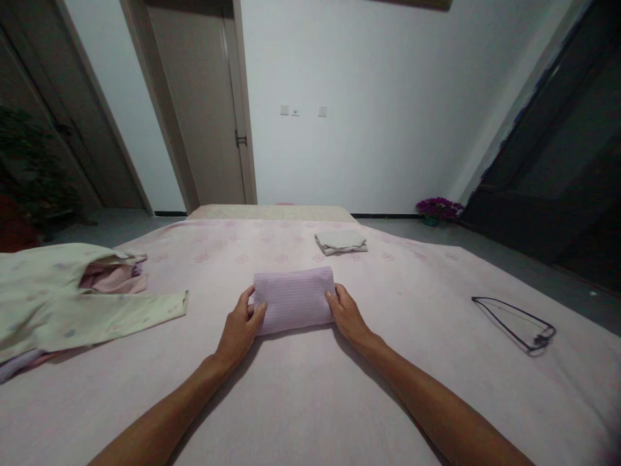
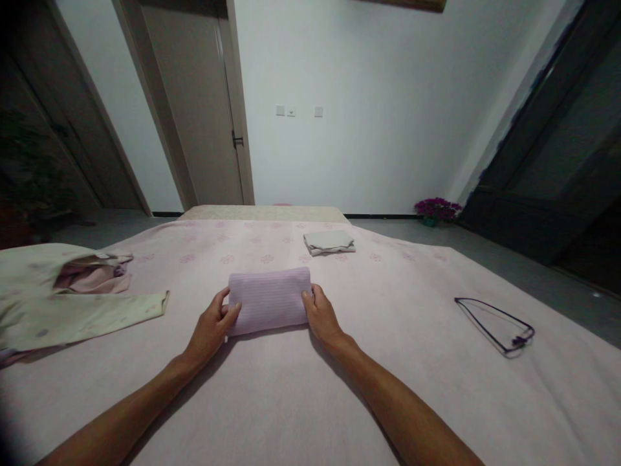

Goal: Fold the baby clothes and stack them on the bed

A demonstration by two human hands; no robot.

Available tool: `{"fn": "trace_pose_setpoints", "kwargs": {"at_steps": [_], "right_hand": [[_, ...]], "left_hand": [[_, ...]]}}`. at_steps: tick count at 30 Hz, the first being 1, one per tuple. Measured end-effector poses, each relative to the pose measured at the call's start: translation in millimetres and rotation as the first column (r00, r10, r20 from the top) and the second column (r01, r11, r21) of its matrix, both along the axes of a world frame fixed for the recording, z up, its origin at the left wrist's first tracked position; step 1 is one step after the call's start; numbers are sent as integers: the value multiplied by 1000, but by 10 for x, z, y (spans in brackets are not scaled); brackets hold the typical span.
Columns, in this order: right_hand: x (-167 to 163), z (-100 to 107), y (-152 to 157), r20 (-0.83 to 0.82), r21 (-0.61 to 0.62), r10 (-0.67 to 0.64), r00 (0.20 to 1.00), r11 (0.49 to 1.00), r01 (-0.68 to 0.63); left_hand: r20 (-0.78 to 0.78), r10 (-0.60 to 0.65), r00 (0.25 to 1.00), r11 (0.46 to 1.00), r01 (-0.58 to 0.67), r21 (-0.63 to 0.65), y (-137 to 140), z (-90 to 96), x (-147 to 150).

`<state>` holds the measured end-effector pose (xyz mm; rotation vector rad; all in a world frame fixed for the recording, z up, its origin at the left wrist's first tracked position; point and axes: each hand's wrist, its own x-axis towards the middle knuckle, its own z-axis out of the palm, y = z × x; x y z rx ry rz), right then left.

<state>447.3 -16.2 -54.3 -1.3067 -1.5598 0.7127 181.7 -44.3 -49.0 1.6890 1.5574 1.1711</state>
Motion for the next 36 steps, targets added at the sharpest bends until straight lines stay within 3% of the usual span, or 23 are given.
{"fn": "trace_pose_setpoints", "kwargs": {"at_steps": [4,8,14,17,20,22,25,29,33,36], "right_hand": [[-67,-16,222,88,-80,-57,995,995,64],[-102,-19,323,282,-139,-116,952,977,160],[-83,42,300,486,-120,-128,864,970,211],[-92,95,237,550,62,-201,810,978,200],[-157,143,171,584,300,-238,776,952,66],[-218,149,143,632,336,-157,759,938,-85],[-277,109,135,737,210,8,676,948,-240],[-234,16,193,775,25,139,616,968,-249],[-116,-90,298,741,-13,129,659,984,-177],[-47,-132,355,724,-27,91,684,994,-104]], "left_hand": [[-49,39,998,999,-40,-11,63,-15,-8],[-186,62,981,995,-76,-69,125,-39,-47],[-472,40,881,985,-114,-128,172,42,-132],[-561,127,818,992,-96,85,173,87,-140],[-584,120,803,941,94,324,201,75,-51],[-630,41,776,911,230,343,235,36,50],[-702,-36,711,925,289,246,286,-39,177],[-749,-112,653,955,278,99,342,-114,192],[-704,-143,696,966,253,54,441,-184,114],[-653,-99,751,989,145,17,539,-210,28]]}}
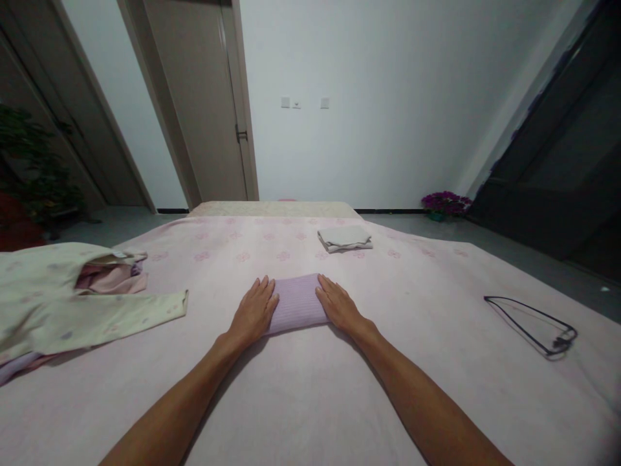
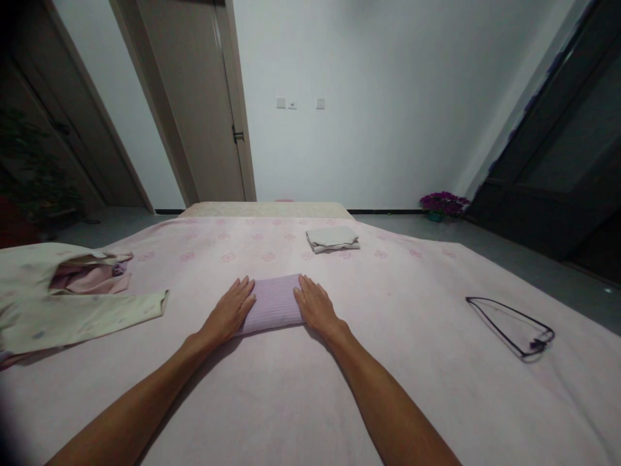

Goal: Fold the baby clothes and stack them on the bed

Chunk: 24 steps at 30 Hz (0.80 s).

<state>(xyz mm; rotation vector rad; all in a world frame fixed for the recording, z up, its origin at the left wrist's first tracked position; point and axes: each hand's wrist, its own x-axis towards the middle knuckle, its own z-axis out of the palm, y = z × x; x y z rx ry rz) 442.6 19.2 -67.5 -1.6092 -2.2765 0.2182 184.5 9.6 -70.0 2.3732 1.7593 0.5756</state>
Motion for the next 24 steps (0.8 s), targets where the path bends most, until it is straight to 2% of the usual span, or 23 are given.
{"fn": "trace_pose_setpoints", "kwargs": {"at_steps": [4,6,8,11,15,20,24], "right_hand": [[16,98,3,-12,-23,-158,987,987,158],[12,174,-2,-22,-22,-178,984,984,178],[21,221,17,-66,-33,-177,982,984,175],[73,204,98,-237,-104,-169,957,984,148],[156,121,222,-468,-209,-181,865,974,90],[183,155,246,-677,-300,-151,720,950,-83],[209,224,194,-714,-424,-191,673,884,-198]], "left_hand": [[10,169,985,982,-168,-82,79,63,-145],[4,215,977,971,-214,-105,98,102,-201],[61,236,970,965,-226,-135,122,111,-238],[273,230,934,965,-183,-189,186,66,-278],[525,247,815,958,-125,-257,273,1,-318],[676,255,692,956,-72,-286,263,99,-300],[774,291,563,904,102,-414,173,250,-274]]}}
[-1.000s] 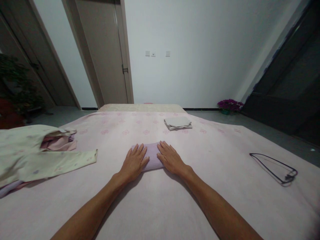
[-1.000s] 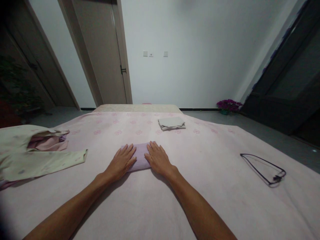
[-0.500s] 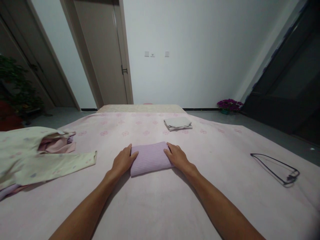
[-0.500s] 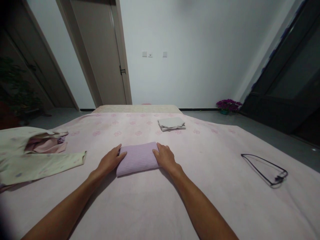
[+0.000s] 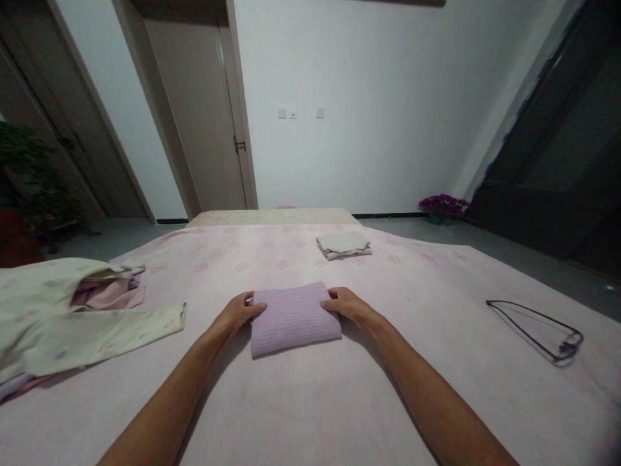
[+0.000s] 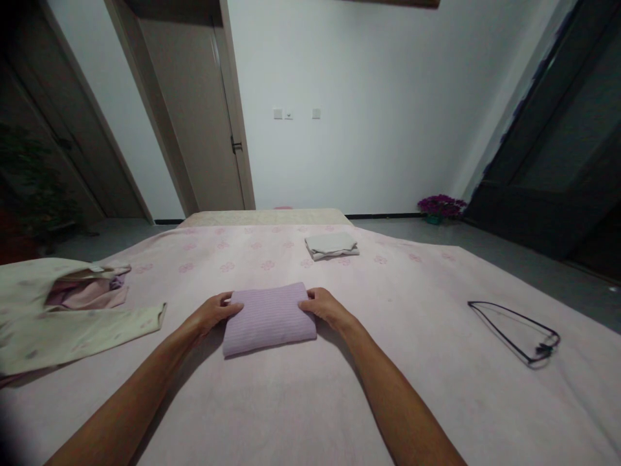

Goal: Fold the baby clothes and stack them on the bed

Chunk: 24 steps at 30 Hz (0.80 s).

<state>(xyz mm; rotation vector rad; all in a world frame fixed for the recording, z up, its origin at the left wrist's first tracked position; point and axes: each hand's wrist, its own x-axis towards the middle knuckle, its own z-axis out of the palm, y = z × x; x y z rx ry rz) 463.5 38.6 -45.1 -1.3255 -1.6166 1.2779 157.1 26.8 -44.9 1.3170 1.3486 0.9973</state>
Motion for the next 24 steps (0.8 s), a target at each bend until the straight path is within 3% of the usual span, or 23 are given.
{"fn": "trace_pose_setpoints", "kwargs": {"at_steps": [3,5,7,9,10,12,14,15,17,20,22,24], "right_hand": [[23,25,-36,-21,-67,53,998,996,-54],[23,56,-50,-36,-50,65,997,997,-67],[11,114,-53,-34,35,22,999,999,-21],[-1,190,-48,-13,194,-94,995,976,95],[-3,224,-46,-4,304,-173,985,938,166],[8,259,-49,16,544,-297,955,804,241],[39,227,-69,64,724,-336,940,664,188],[61,188,-87,117,768,-321,940,630,120],[113,84,-133,257,765,-256,932,644,-34],[192,-50,-203,416,680,-184,891,713,-171],[233,-91,-228,420,664,-205,884,733,-146],[257,-104,-226,336,687,-267,903,726,-41]], "left_hand": [[103,-52,993,994,61,-90,-68,94,16],[124,-78,989,992,89,-86,-100,165,33],[96,-72,993,997,73,-3,-121,257,54],[20,-22,1000,990,19,142,-136,358,71],[-28,11,1000,973,-4,229,-143,402,76],[-148,76,986,903,-5,431,-161,449,79],[-282,140,949,788,66,613,-182,419,73],[-349,161,923,731,125,670,-194,375,67],[-477,160,864,676,256,691,-221,249,48],[-617,81,783,696,399,597,-270,68,4],[-656,28,755,707,448,546,-305,8,-38],[-655,-9,756,711,465,527,-339,2,-83]]}}
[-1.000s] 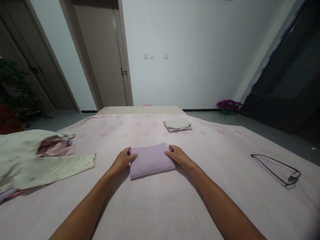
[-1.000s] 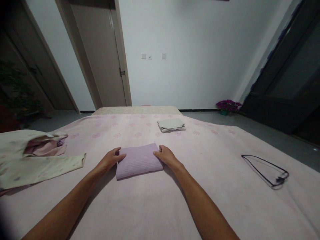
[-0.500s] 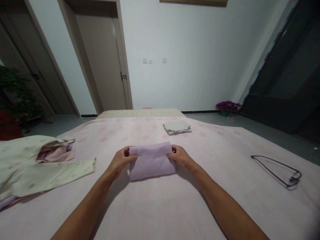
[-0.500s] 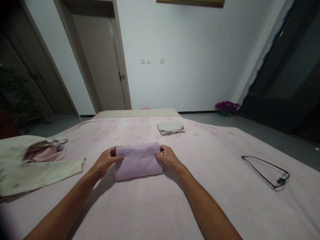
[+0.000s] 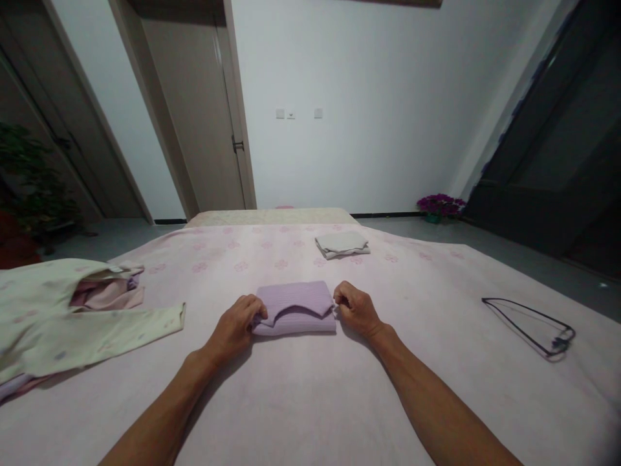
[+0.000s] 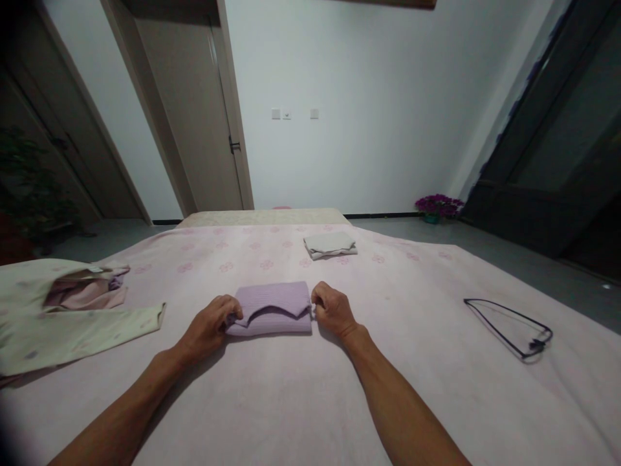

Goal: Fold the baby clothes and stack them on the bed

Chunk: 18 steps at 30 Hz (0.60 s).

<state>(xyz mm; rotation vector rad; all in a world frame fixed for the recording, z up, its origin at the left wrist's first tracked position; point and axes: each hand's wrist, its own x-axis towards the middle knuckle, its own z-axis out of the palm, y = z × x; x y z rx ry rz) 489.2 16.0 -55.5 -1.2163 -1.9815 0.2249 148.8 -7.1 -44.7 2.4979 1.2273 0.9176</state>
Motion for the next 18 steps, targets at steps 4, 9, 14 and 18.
{"fn": "trace_pose_setpoints", "kwargs": {"at_steps": [4,9,14,18], "right_hand": [[-4,-16,63,-238,9,-110,965,993,116],[-67,-14,93,-297,-220,-226,928,962,164],[-206,102,14,-200,-312,-233,952,936,163],[-333,142,-1,-183,-350,-246,952,921,171]], "left_hand": [[107,77,991,997,-76,-15,-59,61,-44],[197,269,943,963,-265,-45,-99,99,37],[154,465,872,864,-409,-293,-80,113,69],[141,484,864,824,-396,-406,-28,90,63]]}}
